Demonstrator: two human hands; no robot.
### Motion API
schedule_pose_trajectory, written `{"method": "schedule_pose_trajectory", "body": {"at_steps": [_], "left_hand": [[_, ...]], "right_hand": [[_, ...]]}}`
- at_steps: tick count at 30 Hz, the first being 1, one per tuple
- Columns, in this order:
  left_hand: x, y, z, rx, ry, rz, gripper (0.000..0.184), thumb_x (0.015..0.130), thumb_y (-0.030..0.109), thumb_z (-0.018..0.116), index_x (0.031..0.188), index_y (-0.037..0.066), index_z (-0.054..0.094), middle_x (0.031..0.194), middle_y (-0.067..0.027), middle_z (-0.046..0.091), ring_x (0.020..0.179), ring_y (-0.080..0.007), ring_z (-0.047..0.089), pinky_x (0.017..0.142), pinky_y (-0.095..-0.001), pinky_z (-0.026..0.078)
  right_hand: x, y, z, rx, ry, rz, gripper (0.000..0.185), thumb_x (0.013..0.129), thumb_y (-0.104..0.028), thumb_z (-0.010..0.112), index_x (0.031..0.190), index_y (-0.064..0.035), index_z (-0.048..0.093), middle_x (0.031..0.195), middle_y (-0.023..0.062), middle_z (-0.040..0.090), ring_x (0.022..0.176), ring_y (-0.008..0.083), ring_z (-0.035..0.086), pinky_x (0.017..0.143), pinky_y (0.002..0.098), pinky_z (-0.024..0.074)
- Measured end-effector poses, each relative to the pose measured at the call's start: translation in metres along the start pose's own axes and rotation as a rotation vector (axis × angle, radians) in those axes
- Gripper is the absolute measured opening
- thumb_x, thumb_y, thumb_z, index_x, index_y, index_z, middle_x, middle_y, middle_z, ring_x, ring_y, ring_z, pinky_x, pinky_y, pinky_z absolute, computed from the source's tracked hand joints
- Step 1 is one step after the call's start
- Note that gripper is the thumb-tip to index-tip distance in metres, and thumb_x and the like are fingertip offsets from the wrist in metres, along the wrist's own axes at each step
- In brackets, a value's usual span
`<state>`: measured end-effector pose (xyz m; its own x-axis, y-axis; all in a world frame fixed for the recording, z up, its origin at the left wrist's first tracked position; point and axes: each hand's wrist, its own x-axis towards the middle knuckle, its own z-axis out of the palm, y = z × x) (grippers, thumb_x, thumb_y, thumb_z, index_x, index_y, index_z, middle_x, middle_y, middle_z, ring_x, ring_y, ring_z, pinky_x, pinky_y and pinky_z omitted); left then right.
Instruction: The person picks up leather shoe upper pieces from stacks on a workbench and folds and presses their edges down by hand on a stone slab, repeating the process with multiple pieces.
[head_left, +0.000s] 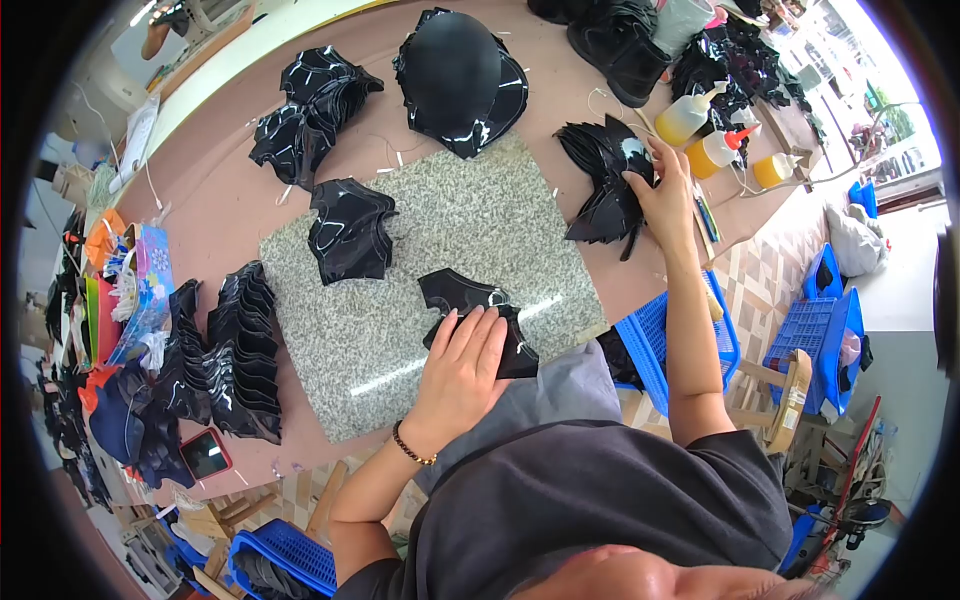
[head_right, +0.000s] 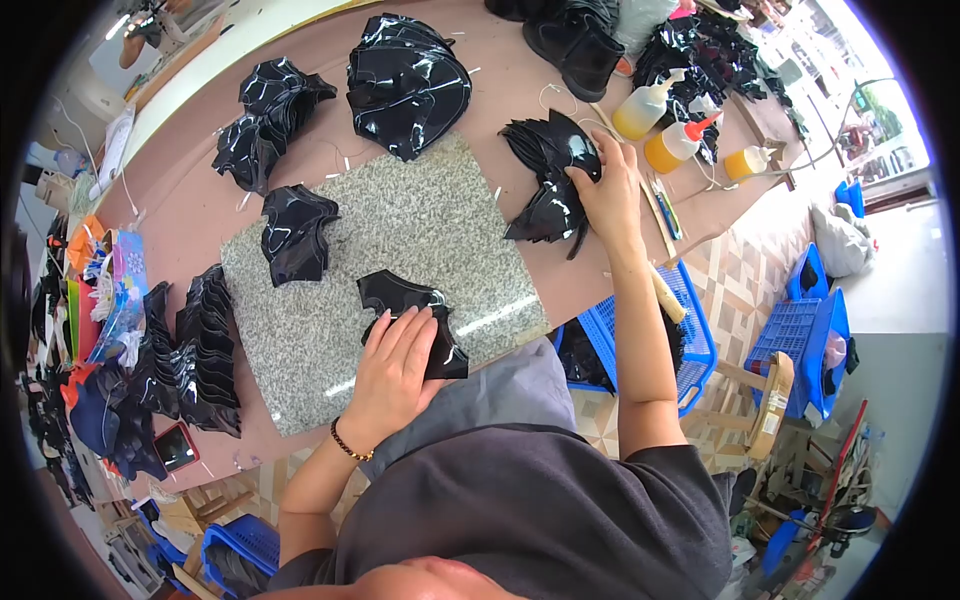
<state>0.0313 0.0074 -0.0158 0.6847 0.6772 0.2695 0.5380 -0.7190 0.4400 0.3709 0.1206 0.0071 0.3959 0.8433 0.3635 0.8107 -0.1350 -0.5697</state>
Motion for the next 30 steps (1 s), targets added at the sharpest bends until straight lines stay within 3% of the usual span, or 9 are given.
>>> {"method": "schedule_pose_trajectory", "body": {"at_steps": [6, 8, 12, 13, 16, 20, 22, 27, 30], "left_hand": [[0.0, 0.0, 0.007, 0.094, 0.041, 0.008, 0.063, 0.076, 0.01, 0.071, 0.134, -0.005, 0.052, 0.135, -0.02, 0.059, 0.129, -0.0345, 0.054, 0.114, -0.0543, 0.034], [0.001, -0.002, 0.009, 0.118, 0.074, 0.024, 0.048, 0.083, 0.009, 0.061, 0.129, -0.006, 0.057, 0.131, -0.0196, 0.061, 0.126, -0.0335, 0.056, 0.115, -0.0539, 0.034], [0.003, -0.001, 0.006, 0.074, 0.068, 0.028, 0.048, 0.077, 0.007, 0.064, 0.124, -0.003, 0.061, 0.132, -0.0192, 0.06, 0.127, -0.0333, 0.055, 0.114, -0.0544, 0.034], [0.003, 0.0, 0.005, 0.07, 0.062, 0.032, 0.05, 0.073, 0.006, 0.066, 0.122, -0.002, 0.062, 0.132, -0.0192, 0.06, 0.127, -0.0337, 0.054, 0.114, -0.0545, 0.034], [0.002, 0.003, 0.006, 0.052, 0.046, 0.013, 0.053, 0.069, 0.004, 0.068, 0.121, -0.002, 0.063, 0.132, -0.0196, 0.059, 0.128, -0.0348, 0.053, 0.113, -0.0552, 0.034], [0.0, 0.002, 0.008, 0.068, 0.031, 0.005, 0.052, 0.07, 0.006, 0.069, 0.121, -0.002, 0.063, 0.138, -0.0198, 0.057, 0.128, -0.0342, 0.053, 0.113, -0.0545, 0.034], [0.001, 0.003, 0.006, 0.079, 0.022, -0.002, 0.053, 0.07, 0.007, 0.069, 0.122, -0.002, 0.063, 0.14, -0.0195, 0.056, 0.128, -0.0336, 0.053, 0.113, -0.0541, 0.034], [0.005, 0.009, 0.004, 0.075, -0.015, -0.072, 0.06, 0.068, 0.011, 0.072, 0.126, 0.0, 0.062, 0.145, -0.0177, 0.053, 0.128, -0.0322, 0.053, 0.114, -0.0521, 0.034], [0.006, 0.011, 0.002, 0.051, -0.024, -0.12, 0.063, 0.065, 0.012, 0.074, 0.126, 0.001, 0.063, 0.145, -0.0165, 0.052, 0.131, -0.0325, 0.05, 0.114, -0.0516, 0.034]], "right_hand": [[0.004, 0.017, 0.007, -0.106, 0.053, -0.118, 0.045, 0.077, -0.012, 0.082, 0.119, -0.0022, 0.068, 0.096, 0.0094, 0.065, 0.089, 0.0205, 0.06, 0.079, 0.0357, 0.0483], [0.005, 0.014, -0.002, 0.062, -0.052, 0.05, 0.037, 0.078, -0.012, 0.082, 0.111, -0.0007, 0.068, 0.089, 0.0079, 0.067, 0.084, 0.0188, 0.061, 0.077, 0.0341, 0.0488], [0.004, 0.036, 0.005, 0.242, -0.047, 0.087, 0.031, 0.079, -0.015, 0.08, 0.103, -0.0003, 0.069, 0.083, 0.0074, 0.069, 0.079, 0.0184, 0.064, 0.077, 0.0312, 0.05], [-0.001, 0.036, 0.006, 0.182, 0.041, -0.063, 0.026, 0.08, -0.014, 0.08, 0.099, -0.0001, 0.067, 0.083, 0.0069, 0.069, 0.08, 0.0156, 0.063, 0.076, 0.0299, 0.0496], [-0.007, 0.038, 0.009, 0.752, -0.024, -0.04, 0.013, 0.089, 0.002, 0.071, 0.1, -0.0015, 0.065, 0.094, 0.0038, 0.07, 0.086, 0.0109, 0.064, 0.08, 0.0264, 0.0514], [-0.006, 0.009, -0.007, 1.239, -0.066, 0.154, 0.024, 0.093, 0.008, 0.063, 0.115, 0.0008, 0.059, 0.108, 0.0083, 0.07, 0.09, 0.0129, 0.068, 0.082, 0.0256, 0.0552], [-0.007, -0.007, -0.017, 1.334, -0.364, 0.173, 0.025, 0.093, 0.006, 0.063, 0.117, 0.0, 0.059, 0.111, 0.0087, 0.07, 0.091, 0.0145, 0.069, 0.084, 0.0275, 0.0557], [-0.037, -0.04, 0.003, 0.853, -1.045, 0.203, 0.025, 0.09, 0.002, 0.071, 0.112, -0.0008, 0.06, 0.1, 0.0007, 0.067, 0.094, 0.0068, 0.06, 0.084, 0.0248, 0.0496], [-0.057, -0.057, 0.02, 0.914, -1.208, 0.184, 0.024, 0.09, 0.004, 0.07, 0.111, 0.0022, 0.06, 0.102, 0.0021, 0.067, 0.097, 0.0069, 0.06, 0.086, 0.0257, 0.0496]]}}
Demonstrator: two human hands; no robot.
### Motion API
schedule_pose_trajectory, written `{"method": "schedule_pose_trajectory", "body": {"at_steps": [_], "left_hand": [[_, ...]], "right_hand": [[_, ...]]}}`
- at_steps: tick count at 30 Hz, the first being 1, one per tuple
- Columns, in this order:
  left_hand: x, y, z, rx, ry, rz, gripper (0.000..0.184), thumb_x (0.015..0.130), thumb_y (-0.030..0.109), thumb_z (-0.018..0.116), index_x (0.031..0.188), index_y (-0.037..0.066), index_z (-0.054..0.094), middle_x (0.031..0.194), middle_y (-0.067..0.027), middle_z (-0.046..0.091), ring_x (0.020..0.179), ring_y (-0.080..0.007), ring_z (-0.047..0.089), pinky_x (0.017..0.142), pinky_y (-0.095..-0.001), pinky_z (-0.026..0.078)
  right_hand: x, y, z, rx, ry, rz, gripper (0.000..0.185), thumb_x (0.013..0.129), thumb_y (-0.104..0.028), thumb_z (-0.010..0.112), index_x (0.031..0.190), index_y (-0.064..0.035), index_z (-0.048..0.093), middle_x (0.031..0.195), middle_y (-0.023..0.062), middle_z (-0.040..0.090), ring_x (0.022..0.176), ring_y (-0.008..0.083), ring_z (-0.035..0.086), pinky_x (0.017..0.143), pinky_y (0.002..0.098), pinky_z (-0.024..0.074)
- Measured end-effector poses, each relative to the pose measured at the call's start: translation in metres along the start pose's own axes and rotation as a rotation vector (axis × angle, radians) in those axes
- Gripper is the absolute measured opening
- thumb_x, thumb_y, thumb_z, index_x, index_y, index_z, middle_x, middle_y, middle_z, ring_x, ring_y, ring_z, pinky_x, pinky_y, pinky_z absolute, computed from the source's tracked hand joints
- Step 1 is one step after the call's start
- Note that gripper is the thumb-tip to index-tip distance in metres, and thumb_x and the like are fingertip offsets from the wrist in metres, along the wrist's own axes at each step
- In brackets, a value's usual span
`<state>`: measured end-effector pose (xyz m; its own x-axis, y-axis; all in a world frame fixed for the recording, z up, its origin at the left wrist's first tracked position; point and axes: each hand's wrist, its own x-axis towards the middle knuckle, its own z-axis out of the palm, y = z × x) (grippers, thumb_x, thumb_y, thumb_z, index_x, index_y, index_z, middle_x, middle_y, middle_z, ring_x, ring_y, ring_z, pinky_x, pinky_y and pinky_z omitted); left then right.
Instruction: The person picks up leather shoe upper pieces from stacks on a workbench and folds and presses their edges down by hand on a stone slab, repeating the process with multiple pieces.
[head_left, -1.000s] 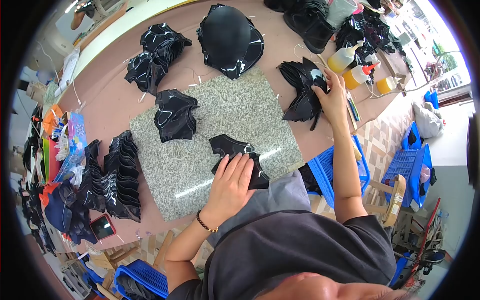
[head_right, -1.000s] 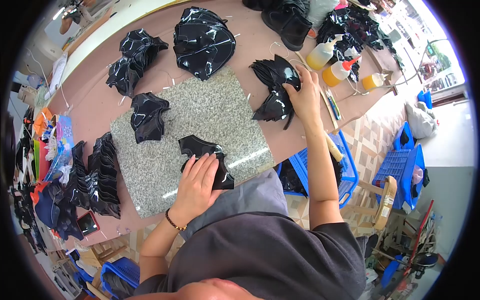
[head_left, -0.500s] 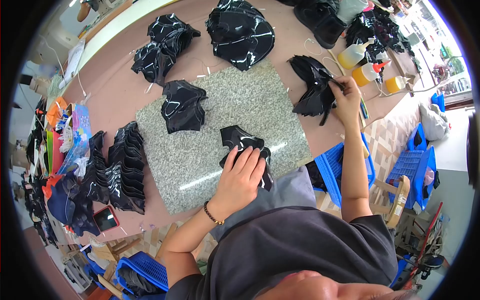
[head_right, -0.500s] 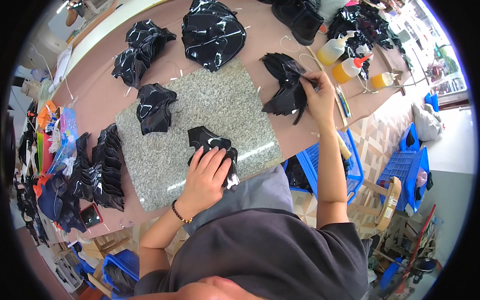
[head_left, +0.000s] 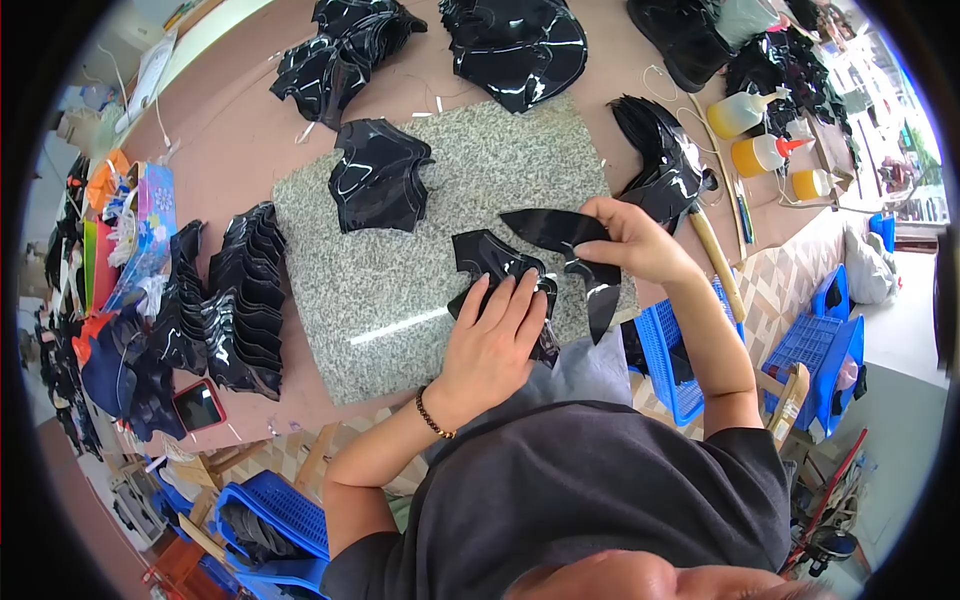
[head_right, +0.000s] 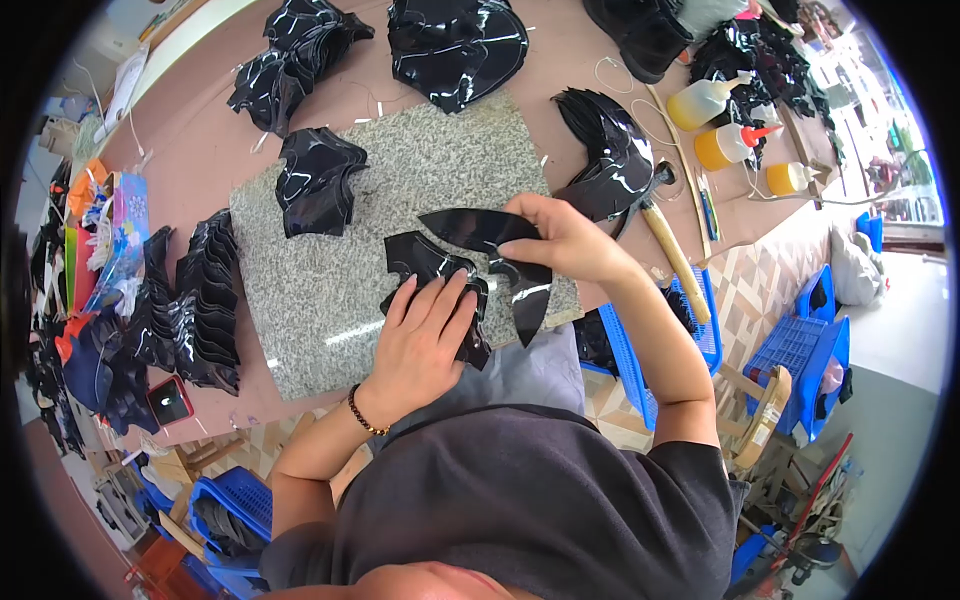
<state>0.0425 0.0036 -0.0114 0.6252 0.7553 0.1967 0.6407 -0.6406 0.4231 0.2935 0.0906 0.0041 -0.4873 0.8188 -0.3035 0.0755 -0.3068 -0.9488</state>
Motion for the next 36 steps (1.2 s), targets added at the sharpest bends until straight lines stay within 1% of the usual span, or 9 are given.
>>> {"method": "schedule_pose_trajectory", "body": {"at_steps": [6, 9, 13, 15, 18, 22, 30, 33, 36], "left_hand": [[-0.001, -0.005, -0.002, -0.055, 0.008, -0.016, 0.065, 0.063, 0.014, 0.077, 0.126, 0.004, 0.064, 0.144, -0.0157, 0.052, 0.134, -0.036, 0.046, 0.115, -0.0538, 0.034], [-0.001, -0.007, -0.006, -0.095, -0.021, -0.018, 0.063, 0.072, 0.032, 0.078, 0.127, 0.003, 0.064, 0.144, -0.0177, 0.052, 0.136, -0.0385, 0.044, 0.114, -0.0574, 0.034], [-0.001, -0.007, -0.009, -0.134, -0.016, -0.017, 0.07, 0.08, 0.052, 0.072, 0.128, 0.001, 0.063, 0.145, -0.0196, 0.05, 0.138, -0.0404, 0.042, 0.113, -0.06, 0.033], [0.0, -0.007, -0.013, -0.15, -0.014, -0.022, 0.068, 0.084, 0.051, 0.07, 0.127, -0.001, 0.064, 0.144, -0.0209, 0.051, 0.137, -0.0401, 0.043, 0.115, -0.0579, 0.032], [-0.001, -0.006, -0.011, -0.165, -0.013, -0.046, 0.061, 0.088, 0.046, 0.067, 0.126, -0.002, 0.065, 0.143, -0.0207, 0.052, 0.137, -0.0396, 0.044, 0.115, -0.0567, 0.031], [-0.004, -0.005, -0.004, -0.201, -0.031, -0.097, 0.052, 0.091, 0.033, 0.063, 0.132, 0.001, 0.061, 0.147, -0.0187, 0.049, 0.139, -0.0401, 0.041, 0.114, -0.0614, 0.029], [-0.001, -0.002, -0.006, -0.157, -0.008, -0.12, 0.051, 0.088, 0.028, 0.065, 0.133, 0.002, 0.061, 0.143, -0.0157, 0.053, 0.137, -0.035, 0.044, 0.116, -0.0552, 0.028], [0.002, 0.0, -0.003, -0.113, 0.004, -0.124, 0.052, 0.087, 0.026, 0.066, 0.133, 0.002, 0.061, 0.14, -0.0145, 0.055, 0.134, -0.0332, 0.046, 0.114, -0.0533, 0.029], [0.004, 0.0, -0.002, -0.101, 0.018, -0.13, 0.052, 0.085, 0.025, 0.066, 0.132, 0.003, 0.061, 0.138, -0.0137, 0.056, 0.133, -0.0324, 0.047, 0.113, -0.0526, 0.03]], "right_hand": [[0.005, 0.004, 0.024, -0.114, 0.021, 0.043, 0.023, 0.089, 0.002, 0.071, 0.109, 0.0019, 0.061, 0.096, 0.0035, 0.067, 0.09, 0.0083, 0.061, 0.08, 0.0265, 0.0514], [0.007, 0.014, 0.026, -0.33, 0.055, -0.042, 0.023, 0.088, -0.002, 0.073, 0.108, 0.0003, 0.061, 0.091, 0.004, 0.067, 0.086, 0.008, 0.061, 0.075, 0.0259, 0.0516], [0.007, 0.016, 0.027, -0.276, 0.093, 0.146, 0.023, 0.088, -0.003, 0.074, 0.107, -0.0001, 0.061, 0.09, 0.0028, 0.066, 0.085, 0.0072, 0.061, 0.075, 0.0252, 0.051], [0.007, 0.01, 0.03, -0.262, 0.113, 0.212, 0.022, 0.089, 0.001, 0.074, 0.106, 0.0009, 0.06, 0.094, 0.0, 0.064, 0.087, 0.0046, 0.059, 0.075, 0.0229, 0.0498], [0.006, 0.016, 0.03, -0.291, 0.097, 0.039, 0.022, 0.089, 0.0, 0.074, 0.105, 0.0008, 0.06, 0.094, -0.0001, 0.064, 0.087, 0.0046, 0.058, 0.075, 0.0235, 0.0495], [0.007, 0.024, 0.028, -0.389, 0.115, -0.055, 0.024, 0.088, -0.006, 0.073, 0.107, 0.0003, 0.062, 0.089, 0.0068, 0.069, 0.08, 0.011, 0.064, 0.068, 0.0298, 0.0517], [0.006, 0.028, 0.028, -0.516, 0.157, -0.144, 0.027, 0.087, -0.008, 0.075, 0.108, 0.0009, 0.06, 0.088, 0.012, 0.069, 0.076, 0.0192, 0.066, 0.067, 0.0351, 0.0514], [0.003, 0.016, 0.033, -0.562, 0.158, -0.073, 0.026, 0.087, -0.008, 0.074, 0.106, 0.001, 0.059, 0.089, 0.016, 0.07, 0.08, 0.0271, 0.069, 0.069, 0.0376, 0.052], [-0.002, 0.0, 0.039, -0.66, 0.134, -0.041, 0.021, 0.086, -0.005, 0.075, 0.1, 0.0002, 0.059, 0.092, 0.014, 0.065, 0.085, 0.0195, 0.064, 0.074, 0.0325, 0.0504]]}}
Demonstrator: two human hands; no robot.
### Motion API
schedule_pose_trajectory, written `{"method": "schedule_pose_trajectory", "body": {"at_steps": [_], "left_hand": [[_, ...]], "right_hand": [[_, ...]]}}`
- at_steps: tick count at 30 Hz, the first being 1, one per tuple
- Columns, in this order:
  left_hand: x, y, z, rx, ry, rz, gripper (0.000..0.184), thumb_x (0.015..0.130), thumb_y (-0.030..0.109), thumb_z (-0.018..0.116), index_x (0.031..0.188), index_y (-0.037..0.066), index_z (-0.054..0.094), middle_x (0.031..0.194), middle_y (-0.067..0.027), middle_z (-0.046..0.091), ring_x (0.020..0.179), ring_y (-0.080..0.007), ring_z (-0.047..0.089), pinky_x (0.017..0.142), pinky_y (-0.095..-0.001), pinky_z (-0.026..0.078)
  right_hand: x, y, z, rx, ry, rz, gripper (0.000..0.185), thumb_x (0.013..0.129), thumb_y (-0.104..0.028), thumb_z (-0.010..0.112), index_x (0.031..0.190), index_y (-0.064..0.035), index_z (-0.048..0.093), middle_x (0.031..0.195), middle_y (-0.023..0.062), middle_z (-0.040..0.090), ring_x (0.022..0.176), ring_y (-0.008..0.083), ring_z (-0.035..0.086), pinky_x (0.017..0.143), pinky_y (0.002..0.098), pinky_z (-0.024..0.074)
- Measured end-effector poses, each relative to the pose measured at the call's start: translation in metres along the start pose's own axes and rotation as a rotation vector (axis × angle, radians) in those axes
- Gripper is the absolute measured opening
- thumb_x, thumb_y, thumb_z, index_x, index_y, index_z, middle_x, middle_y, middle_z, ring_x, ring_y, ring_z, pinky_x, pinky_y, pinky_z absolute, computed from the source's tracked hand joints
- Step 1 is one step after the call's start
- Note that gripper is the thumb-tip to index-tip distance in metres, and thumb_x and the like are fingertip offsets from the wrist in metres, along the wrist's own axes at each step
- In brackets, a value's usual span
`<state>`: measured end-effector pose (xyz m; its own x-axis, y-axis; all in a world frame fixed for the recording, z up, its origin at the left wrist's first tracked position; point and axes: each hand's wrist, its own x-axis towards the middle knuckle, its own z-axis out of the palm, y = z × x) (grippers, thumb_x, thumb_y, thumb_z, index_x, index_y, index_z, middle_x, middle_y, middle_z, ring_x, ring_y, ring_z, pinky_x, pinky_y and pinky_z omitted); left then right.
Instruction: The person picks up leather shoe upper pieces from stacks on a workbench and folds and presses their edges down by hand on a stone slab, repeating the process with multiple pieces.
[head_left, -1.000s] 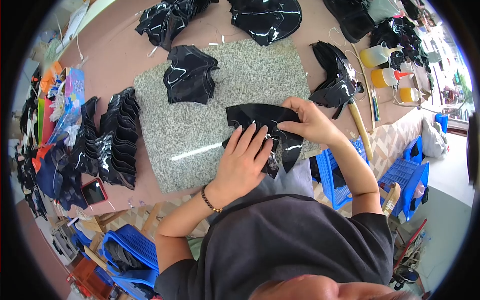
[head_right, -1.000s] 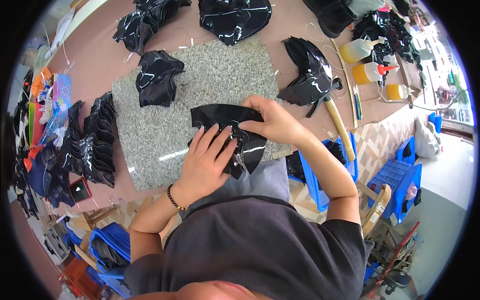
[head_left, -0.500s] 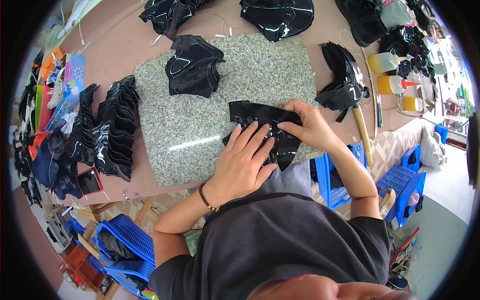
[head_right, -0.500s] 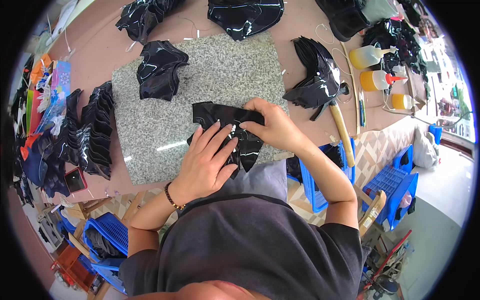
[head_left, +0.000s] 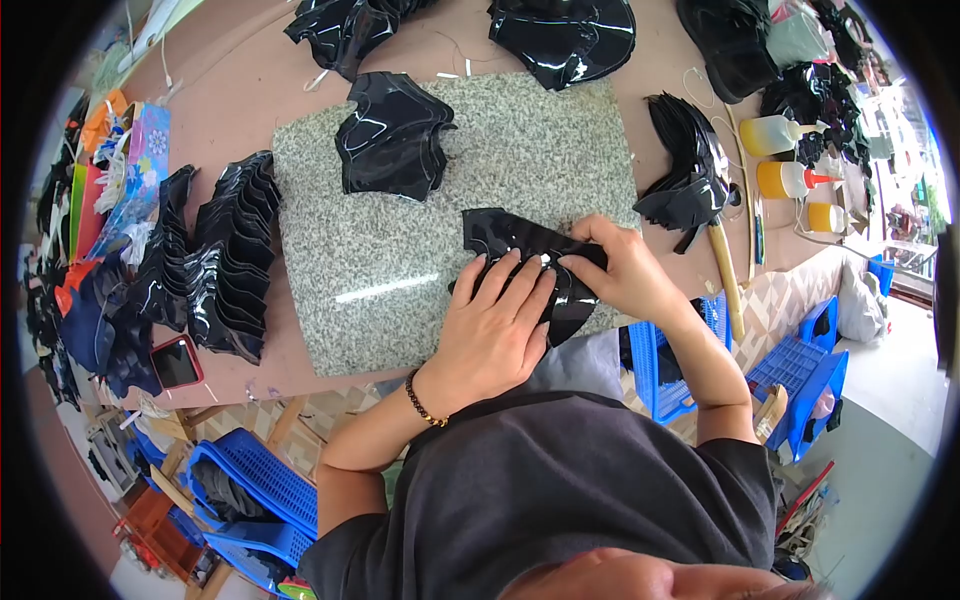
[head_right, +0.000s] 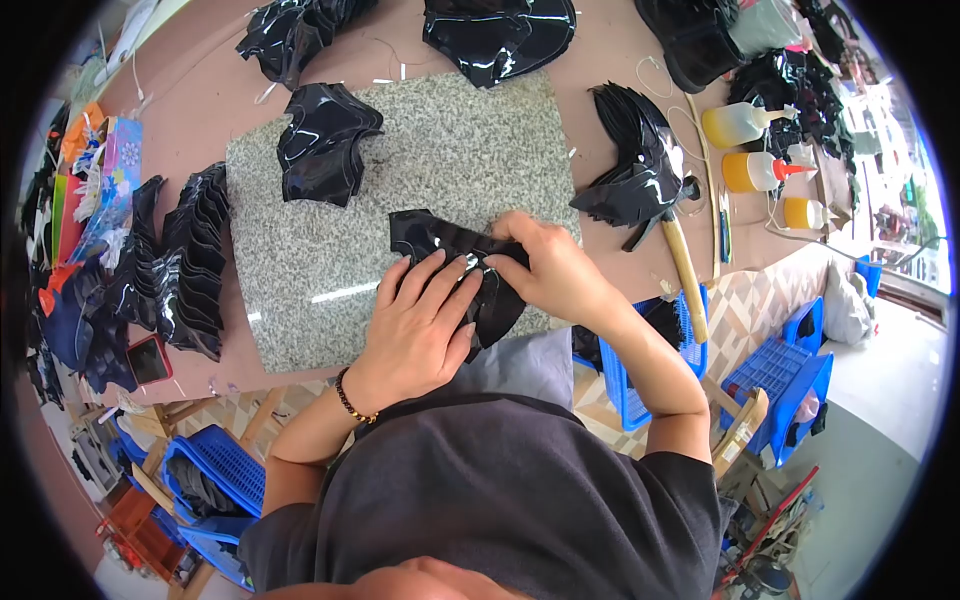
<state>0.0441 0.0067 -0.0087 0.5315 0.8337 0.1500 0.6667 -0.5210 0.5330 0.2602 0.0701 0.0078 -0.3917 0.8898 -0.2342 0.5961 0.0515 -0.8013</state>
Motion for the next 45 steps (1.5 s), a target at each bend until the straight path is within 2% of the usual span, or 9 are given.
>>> {"method": "schedule_pose_trajectory", "body": {"at_steps": [3, 6, 9, 18, 24, 30, 33, 37, 45], "left_hand": [[0.0, 0.0, 0.001, -0.004, 0.014, -0.004, 0.052, 0.084, 0.023, 0.066, 0.132, 0.003, 0.06, 0.138, -0.0138, 0.056, 0.132, -0.0326, 0.047, 0.113, -0.0529, 0.03], [-0.001, -0.001, 0.002, -0.003, 0.018, -0.001, 0.052, 0.084, 0.022, 0.065, 0.132, 0.003, 0.06, 0.137, -0.0142, 0.056, 0.132, -0.0329, 0.047, 0.113, -0.0532, 0.03], [-0.001, 0.0, 0.003, 0.006, 0.023, 0.005, 0.052, 0.084, 0.021, 0.065, 0.132, 0.003, 0.06, 0.137, -0.0146, 0.056, 0.132, -0.0331, 0.047, 0.113, -0.0533, 0.03], [-0.001, 0.0, 0.003, 0.022, 0.024, 0.018, 0.053, 0.083, 0.02, 0.066, 0.132, 0.002, 0.06, 0.137, -0.0149, 0.055, 0.131, -0.0338, 0.048, 0.112, -0.0544, 0.031], [-0.002, 0.0, 0.006, 0.051, 0.038, 0.035, 0.054, 0.083, 0.021, 0.066, 0.133, 0.002, 0.058, 0.138, -0.0178, 0.054, 0.13, -0.0352, 0.049, 0.111, -0.0556, 0.031], [-0.003, 0.001, 0.01, 0.061, 0.065, 0.034, 0.056, 0.083, 0.022, 0.067, 0.135, 0.002, 0.056, 0.14, -0.0222, 0.052, 0.133, -0.038, 0.047, 0.112, -0.0572, 0.031], [-0.002, 0.001, 0.01, 0.042, 0.071, 0.027, 0.056, 0.083, 0.022, 0.068, 0.135, 0.002, 0.056, 0.141, -0.0224, 0.052, 0.135, -0.0388, 0.046, 0.113, -0.0577, 0.031], [-0.002, 0.0, 0.007, 0.011, 0.062, 0.02, 0.055, 0.082, 0.023, 0.069, 0.133, 0.002, 0.059, 0.14, -0.022, 0.052, 0.135, -0.0386, 0.046, 0.113, -0.0573, 0.031], [0.0, 0.0, 0.005, 0.019, 0.069, 0.018, 0.055, 0.08, 0.024, 0.07, 0.129, 0.003, 0.062, 0.139, -0.0209, 0.053, 0.135, -0.0372, 0.047, 0.112, -0.0543, 0.033]], "right_hand": [[-0.002, -0.004, -0.001, -0.239, 0.033, -0.107, 0.021, 0.087, -0.009, 0.073, 0.1, -0.0005, 0.06, 0.097, 0.0179, 0.064, 0.088, 0.0338, 0.065, 0.074, 0.0391, 0.0516], [0.0, -0.004, -0.003, -0.364, 0.092, -0.244, 0.022, 0.087, -0.011, 0.073, 0.1, 0.0001, 0.06, 0.099, 0.0171, 0.062, 0.092, 0.0402, 0.062, 0.076, 0.0437, 0.0511], [0.001, -0.004, -0.004, -0.388, 0.08, -0.244, 0.022, 0.086, -0.014, 0.072, 0.1, -0.0016, 0.061, 0.098, 0.0139, 0.059, 0.097, 0.036, 0.061, 0.078, 0.0452, 0.052], [0.006, 0.002, -0.006, -0.448, 0.052, -0.317, 0.023, 0.085, -0.016, 0.073, 0.098, -0.0027, 0.06, 0.099, 0.0124, 0.059, 0.098, 0.0344, 0.061, 0.078, 0.0442, 0.0522], [0.016, 0.002, -0.013, -0.54, 0.028, -0.465, 0.03, 0.08, -0.013, 0.075, 0.106, -0.0059, 0.062, 0.102, 0.0095, 0.057, 0.103, 0.0307, 0.058, 0.078, 0.042, 0.0537], [0.03, -0.019, -0.021, -0.398, -0.13, -0.269, 0.041, 0.077, -0.008, 0.078, 0.117, -0.004, 0.066, 0.109, 0.0132, 0.06, 0.099, 0.0358, 0.064, 0.082, 0.0427, 0.054], [0.038, -0.014, -0.016, -0.332, -0.11, -0.345, 0.041, 0.08, -0.007, 0.076, 0.119, -0.0021, 0.066, 0.109, 0.0144, 0.061, 0.095, 0.0366, 0.065, 0.081, 0.0424, 0.0537], [0.051, -0.004, -0.005, -0.212, -0.075, -0.34, 0.035, 0.086, -0.006, 0.074, 0.12, -0.0016, 0.066, 0.104, 0.0154, 0.061, 0.091, 0.0324, 0.066, 0.078, 0.0388, 0.0537], [0.062, -0.005, 0.003, -0.173, -0.047, -0.324, 0.027, 0.086, -0.005, 0.073, 0.112, -0.0019, 0.069, 0.098, 0.0133, 0.062, 0.087, 0.0283, 0.067, 0.075, 0.0372, 0.0547]]}}
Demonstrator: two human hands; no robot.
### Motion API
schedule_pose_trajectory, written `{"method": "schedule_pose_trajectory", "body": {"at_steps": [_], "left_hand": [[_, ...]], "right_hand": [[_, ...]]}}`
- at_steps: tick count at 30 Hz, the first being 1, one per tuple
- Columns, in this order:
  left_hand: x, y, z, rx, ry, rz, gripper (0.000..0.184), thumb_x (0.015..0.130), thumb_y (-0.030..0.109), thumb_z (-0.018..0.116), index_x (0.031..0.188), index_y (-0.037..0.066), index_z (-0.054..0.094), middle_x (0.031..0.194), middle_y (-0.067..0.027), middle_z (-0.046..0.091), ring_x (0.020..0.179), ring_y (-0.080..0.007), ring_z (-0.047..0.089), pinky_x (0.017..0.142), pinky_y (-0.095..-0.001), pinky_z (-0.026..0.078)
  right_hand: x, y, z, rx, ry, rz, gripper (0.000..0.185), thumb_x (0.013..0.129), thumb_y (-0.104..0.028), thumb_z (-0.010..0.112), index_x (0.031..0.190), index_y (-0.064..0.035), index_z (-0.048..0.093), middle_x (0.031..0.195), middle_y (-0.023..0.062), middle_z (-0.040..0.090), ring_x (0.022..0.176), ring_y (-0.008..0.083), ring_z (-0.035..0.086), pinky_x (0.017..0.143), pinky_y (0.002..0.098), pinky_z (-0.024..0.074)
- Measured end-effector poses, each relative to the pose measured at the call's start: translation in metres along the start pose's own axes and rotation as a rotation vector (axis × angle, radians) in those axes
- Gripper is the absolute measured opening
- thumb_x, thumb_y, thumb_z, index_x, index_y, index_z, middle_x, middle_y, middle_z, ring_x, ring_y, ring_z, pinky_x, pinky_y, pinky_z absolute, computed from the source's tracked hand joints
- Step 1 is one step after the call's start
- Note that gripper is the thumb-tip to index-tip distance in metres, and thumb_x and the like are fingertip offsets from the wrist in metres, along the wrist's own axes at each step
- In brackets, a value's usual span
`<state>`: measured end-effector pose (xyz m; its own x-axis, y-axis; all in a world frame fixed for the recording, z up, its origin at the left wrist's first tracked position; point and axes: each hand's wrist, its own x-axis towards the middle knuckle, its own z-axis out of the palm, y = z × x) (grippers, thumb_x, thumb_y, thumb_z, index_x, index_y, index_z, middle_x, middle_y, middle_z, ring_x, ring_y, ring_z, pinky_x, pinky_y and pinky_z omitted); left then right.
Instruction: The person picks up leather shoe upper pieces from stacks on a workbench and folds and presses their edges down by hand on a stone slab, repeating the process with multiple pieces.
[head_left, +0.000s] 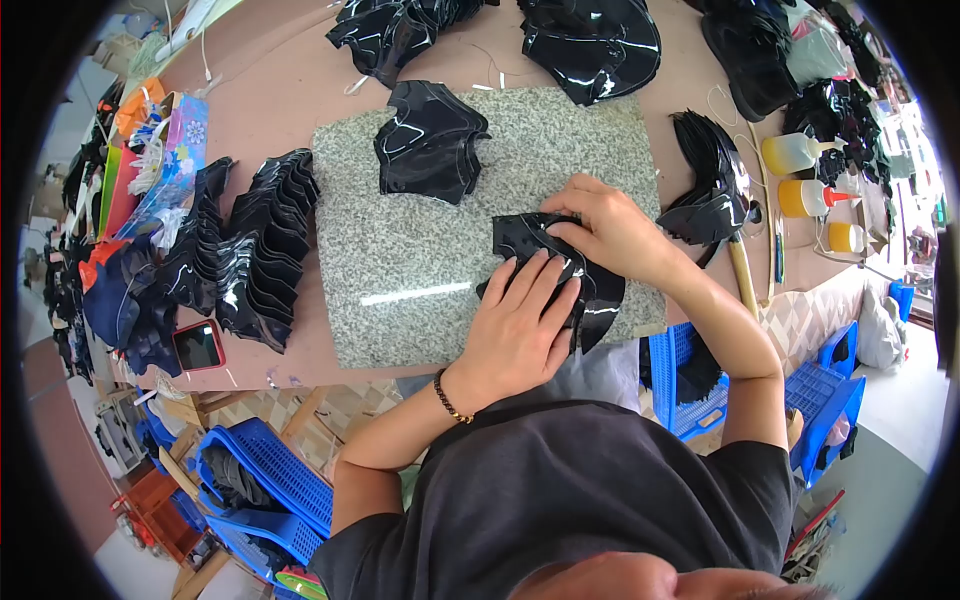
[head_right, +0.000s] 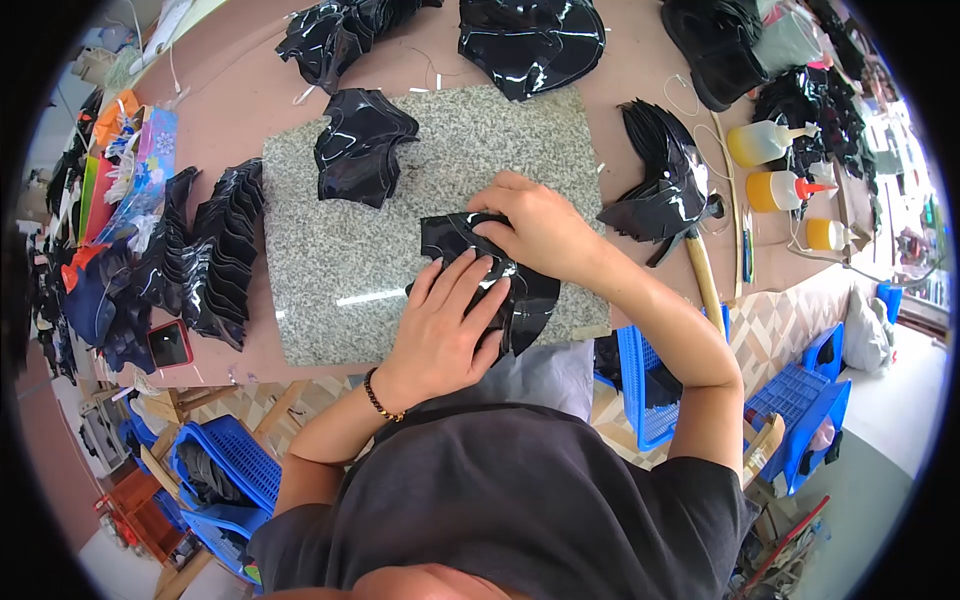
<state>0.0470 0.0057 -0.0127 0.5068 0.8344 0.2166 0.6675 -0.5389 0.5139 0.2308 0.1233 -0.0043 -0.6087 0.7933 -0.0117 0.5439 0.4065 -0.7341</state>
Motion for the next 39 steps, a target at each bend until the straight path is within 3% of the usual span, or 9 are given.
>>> {"method": "schedule_pose_trajectory", "body": {"at_steps": [7, 14, 20, 24, 27, 39], "left_hand": [[0.0001, -0.0004, 0.0009, -0.014, 0.023, -0.006, 0.055, 0.078, 0.024, 0.069, 0.129, 0.003, 0.063, 0.138, -0.0208, 0.054, 0.134, -0.0364, 0.047, 0.111, -0.0531, 0.034], [0.0002, -0.0011, 0.0015, -0.028, 0.043, -0.005, 0.053, 0.077, 0.022, 0.07, 0.126, 0.003, 0.065, 0.137, -0.0207, 0.054, 0.133, -0.0369, 0.047, 0.11, -0.0525, 0.035], [-0.0007, -0.0031, 0.0039, -0.036, 0.046, 0.006, 0.053, 0.076, 0.023, 0.071, 0.125, 0.003, 0.065, 0.138, -0.022, 0.053, 0.134, -0.038, 0.046, 0.11, -0.0534, 0.035], [-0.0016, -0.0051, 0.0052, -0.079, 0.069, -0.003, 0.056, 0.075, 0.022, 0.073, 0.127, 0.002, 0.064, 0.139, -0.0282, 0.047, 0.133, -0.0448, 0.044, 0.109, -0.0559, 0.036], [-0.0012, -0.0044, 0.005, -0.105, 0.069, -0.032, 0.056, 0.075, 0.021, 0.074, 0.127, 0.003, 0.064, 0.141, -0.0301, 0.044, 0.133, -0.0474, 0.043, 0.108, -0.0566, 0.037], [0.0014, -0.002, 0.0064, -0.029, 0.043, -0.052, 0.063, 0.074, 0.027, 0.073, 0.131, 0.004, 0.059, 0.151, -0.031, 0.037, 0.133, -0.0468, 0.043, 0.107, -0.0567, 0.037]], "right_hand": [[0.0009, 0.0012, 0.0017, 0.047, 0.015, 0.013, 0.023, 0.087, -0.003, 0.071, 0.109, -0.001, 0.069, 0.096, 0.0125, 0.062, 0.082, 0.0252, 0.065, 0.072, 0.0354, 0.0534], [0.0019, 0.0021, 0.0039, 0.087, 0.036, 0.048, 0.013, 0.089, 0.0, 0.069, 0.102, 0.002, 0.07, 0.092, 0.0097, 0.062, 0.073, 0.0163, 0.063, 0.063, 0.0284, 0.0495], [0.003, 0.004, 0.0033, 0.057, 0.046, -0.011, 0.011, 0.088, 0.0, 0.07, 0.099, 0.0021, 0.071, 0.088, 0.0113, 0.064, 0.072, 0.0221, 0.065, 0.064, 0.032, 0.0508], [0.0021, 0.0044, 0.006, 0.015, 0.097, -0.065, 0.011, 0.087, 0.001, 0.07, 0.098, 0.002, 0.072, 0.088, 0.0125, 0.065, 0.073, 0.0252, 0.066, 0.066, 0.0332, 0.0515], [0.0011, 0.0031, 0.0047, 0.056, 0.092, 0.004, 0.013, 0.083, -0.002, 0.069, 0.095, -0.0006, 0.074, 0.093, 0.0144, 0.068, 0.079, 0.0327, 0.069, 0.072, 0.0384, 0.055], [-0.0008, 0.0017, 0.0047, 0.025, 0.103, 0.021, 0.013, 0.084, -0.005, 0.068, 0.095, -0.0024, 0.074, 0.093, 0.0123, 0.069, 0.077, 0.0317, 0.069, 0.071, 0.0383, 0.0552]]}}
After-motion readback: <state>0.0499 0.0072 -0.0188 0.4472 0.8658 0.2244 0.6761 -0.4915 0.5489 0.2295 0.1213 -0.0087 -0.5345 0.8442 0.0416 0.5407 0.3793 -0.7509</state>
